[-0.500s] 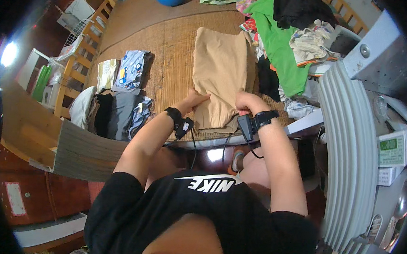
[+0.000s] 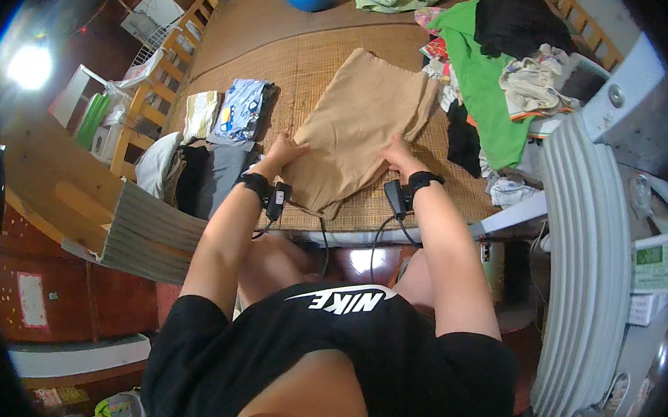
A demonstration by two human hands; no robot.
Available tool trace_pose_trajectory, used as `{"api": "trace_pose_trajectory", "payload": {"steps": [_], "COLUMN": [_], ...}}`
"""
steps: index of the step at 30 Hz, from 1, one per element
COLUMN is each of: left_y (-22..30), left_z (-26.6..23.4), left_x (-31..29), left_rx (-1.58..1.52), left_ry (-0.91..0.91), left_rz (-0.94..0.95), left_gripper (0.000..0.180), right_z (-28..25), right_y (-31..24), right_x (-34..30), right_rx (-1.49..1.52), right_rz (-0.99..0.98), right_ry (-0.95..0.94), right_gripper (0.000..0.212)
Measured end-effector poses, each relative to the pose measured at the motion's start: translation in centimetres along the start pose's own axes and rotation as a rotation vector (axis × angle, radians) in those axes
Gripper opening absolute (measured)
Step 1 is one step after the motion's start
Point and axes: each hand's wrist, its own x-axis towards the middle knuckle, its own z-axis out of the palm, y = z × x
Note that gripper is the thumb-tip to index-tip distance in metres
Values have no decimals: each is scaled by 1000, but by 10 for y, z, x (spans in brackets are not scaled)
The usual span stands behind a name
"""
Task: The person folds several pieces of clothing, including a tan shirt, black shorts, a patterned white garment, and a green shirt, by laying them flat on a bed, smoothing them, and folding the sleeves and sides inward.
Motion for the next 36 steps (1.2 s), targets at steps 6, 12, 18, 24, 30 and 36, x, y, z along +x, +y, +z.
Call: {"api": "trace_pose_trajectory", "payload": {"steps": [6, 12, 18, 24, 30, 36], "left_y": [3, 33, 32, 25, -10, -18], "left_z": [38, 58, 37, 44, 35, 13], "left_x": [-38, -84, -61, -47, -20, -15], "left_rx": [604, 702, 385, 250, 400, 172], "left_ry": [-73, -484, -726, -873, 130, -335], "left_rz": [381, 769, 560, 502, 329, 61], "left_gripper": [76, 67, 56, 44, 59, 78], "right_z": [0, -34, -47, -51, -28, -57], "right_y": [8, 24, 9, 43, 39, 30], "right_x": [54, 90, 60, 57, 59, 25], "right_rx": [-165, 25, -245, -313, -864, -983], "right_rz": [-144, -239, -411, -386, -463, -259], "right_ry": [570, 445, 547, 440, 422, -216], "right_gripper": [52, 35, 14, 27, 54, 85]}}
